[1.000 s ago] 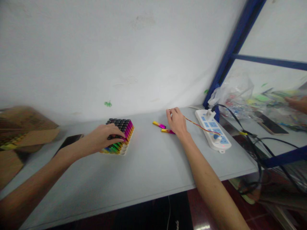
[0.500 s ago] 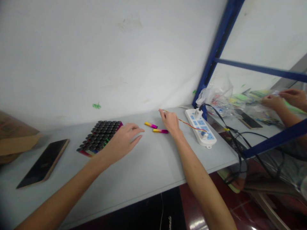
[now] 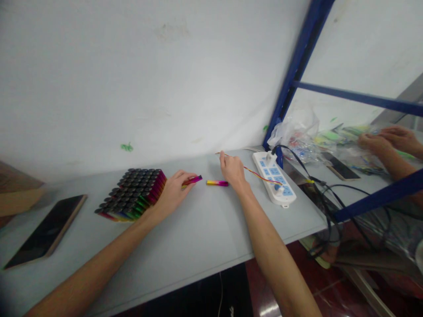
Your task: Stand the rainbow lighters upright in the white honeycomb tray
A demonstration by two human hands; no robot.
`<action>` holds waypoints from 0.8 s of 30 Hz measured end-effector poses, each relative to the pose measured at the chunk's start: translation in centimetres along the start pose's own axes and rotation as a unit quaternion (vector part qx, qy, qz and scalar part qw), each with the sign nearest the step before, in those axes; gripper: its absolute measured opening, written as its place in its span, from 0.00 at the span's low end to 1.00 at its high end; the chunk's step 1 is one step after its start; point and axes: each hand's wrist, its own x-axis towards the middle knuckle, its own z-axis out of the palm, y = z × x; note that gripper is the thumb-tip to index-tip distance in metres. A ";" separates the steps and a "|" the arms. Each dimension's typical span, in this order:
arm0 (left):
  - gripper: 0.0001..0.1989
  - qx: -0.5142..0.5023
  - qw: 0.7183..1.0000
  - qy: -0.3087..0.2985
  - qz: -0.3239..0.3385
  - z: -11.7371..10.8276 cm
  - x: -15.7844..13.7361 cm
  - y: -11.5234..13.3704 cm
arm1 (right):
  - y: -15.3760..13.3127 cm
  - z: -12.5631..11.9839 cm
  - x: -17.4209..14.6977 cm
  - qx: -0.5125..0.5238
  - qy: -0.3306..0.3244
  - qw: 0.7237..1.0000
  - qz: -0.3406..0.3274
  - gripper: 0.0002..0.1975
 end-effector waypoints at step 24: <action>0.23 -0.636 0.715 -0.051 -0.286 -2.1 -5.7 2.5 | -1.6 0.5 -1.3 0.133 0.013 0.988 -0.076 0.23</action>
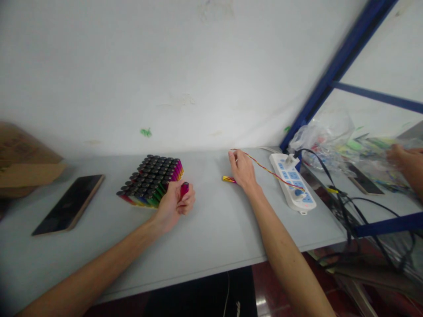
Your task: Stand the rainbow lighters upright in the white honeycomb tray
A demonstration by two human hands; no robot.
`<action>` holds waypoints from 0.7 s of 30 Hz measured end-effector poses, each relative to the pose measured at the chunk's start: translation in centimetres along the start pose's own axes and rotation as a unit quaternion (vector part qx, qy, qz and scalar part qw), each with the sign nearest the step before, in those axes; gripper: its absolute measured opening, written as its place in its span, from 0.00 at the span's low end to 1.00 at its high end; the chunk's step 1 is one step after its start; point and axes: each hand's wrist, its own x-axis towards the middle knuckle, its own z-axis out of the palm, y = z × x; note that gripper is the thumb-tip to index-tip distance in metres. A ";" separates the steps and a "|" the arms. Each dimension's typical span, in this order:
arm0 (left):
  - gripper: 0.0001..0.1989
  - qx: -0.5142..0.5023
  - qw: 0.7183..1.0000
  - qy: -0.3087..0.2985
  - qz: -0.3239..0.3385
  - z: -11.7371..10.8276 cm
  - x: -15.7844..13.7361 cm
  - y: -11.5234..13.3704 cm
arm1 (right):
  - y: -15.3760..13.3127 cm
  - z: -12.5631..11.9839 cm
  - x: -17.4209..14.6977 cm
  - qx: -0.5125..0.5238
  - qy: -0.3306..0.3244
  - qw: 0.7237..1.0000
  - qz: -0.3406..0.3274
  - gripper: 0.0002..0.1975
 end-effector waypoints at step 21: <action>0.20 0.090 0.991 -0.019 0.100 1.6 -1.0 1.0 | -0.6 0.0 0.0 0.006 -0.072 0.997 0.019 0.35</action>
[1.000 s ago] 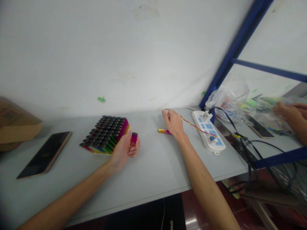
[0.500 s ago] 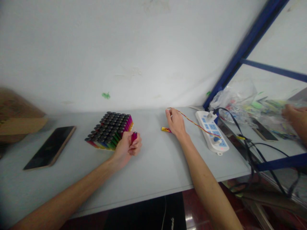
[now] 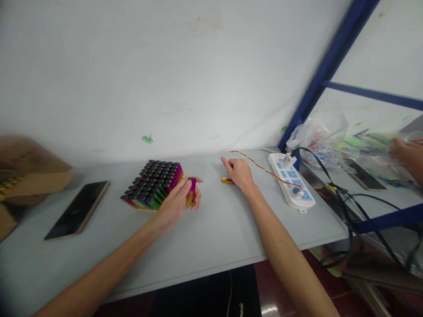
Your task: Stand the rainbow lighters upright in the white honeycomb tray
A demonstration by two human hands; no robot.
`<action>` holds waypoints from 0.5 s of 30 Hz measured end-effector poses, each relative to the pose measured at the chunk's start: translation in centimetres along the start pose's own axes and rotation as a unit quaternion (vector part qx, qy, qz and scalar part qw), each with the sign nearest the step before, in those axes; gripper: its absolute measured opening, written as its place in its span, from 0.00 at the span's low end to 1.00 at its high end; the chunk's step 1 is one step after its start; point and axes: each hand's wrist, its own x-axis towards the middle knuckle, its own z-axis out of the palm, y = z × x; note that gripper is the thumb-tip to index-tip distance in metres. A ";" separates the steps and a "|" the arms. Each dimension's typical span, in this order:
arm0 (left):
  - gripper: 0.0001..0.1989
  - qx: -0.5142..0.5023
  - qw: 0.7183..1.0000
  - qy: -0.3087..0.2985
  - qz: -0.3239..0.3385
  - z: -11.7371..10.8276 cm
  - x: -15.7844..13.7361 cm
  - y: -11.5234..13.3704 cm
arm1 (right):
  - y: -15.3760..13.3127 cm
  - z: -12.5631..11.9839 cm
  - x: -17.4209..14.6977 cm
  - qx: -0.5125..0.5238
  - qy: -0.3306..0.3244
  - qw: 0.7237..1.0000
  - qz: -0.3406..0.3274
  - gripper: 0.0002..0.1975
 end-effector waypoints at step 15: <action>0.16 0.670 0.719 -0.063 0.174 -7.5 -2.5 8.8 | 0.6 0.6 0.7 -0.017 0.026 0.999 0.011 0.36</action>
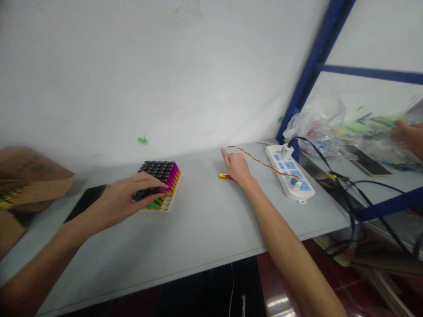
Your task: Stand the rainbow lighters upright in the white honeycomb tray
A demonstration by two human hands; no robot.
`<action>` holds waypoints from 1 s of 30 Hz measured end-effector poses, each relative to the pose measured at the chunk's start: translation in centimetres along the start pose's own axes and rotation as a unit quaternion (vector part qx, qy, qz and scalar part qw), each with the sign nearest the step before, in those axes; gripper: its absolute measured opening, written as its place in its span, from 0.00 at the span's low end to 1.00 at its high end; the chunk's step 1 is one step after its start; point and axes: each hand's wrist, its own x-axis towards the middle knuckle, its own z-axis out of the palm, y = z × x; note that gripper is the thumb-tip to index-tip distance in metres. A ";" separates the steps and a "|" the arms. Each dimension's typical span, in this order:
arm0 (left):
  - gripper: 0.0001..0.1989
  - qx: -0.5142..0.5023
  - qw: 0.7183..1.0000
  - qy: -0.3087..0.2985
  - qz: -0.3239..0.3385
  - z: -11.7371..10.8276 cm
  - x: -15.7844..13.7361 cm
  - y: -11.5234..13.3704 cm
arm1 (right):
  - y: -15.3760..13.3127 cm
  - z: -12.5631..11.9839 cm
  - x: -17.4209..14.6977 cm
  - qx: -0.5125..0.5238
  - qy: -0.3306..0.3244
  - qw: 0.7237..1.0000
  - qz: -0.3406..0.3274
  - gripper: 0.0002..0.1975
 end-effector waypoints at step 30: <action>0.14 0.129 0.990 -0.001 0.050 1.9 -0.8 -1.6 | 1.2 -0.6 0.3 0.046 0.102 0.993 -0.042 0.17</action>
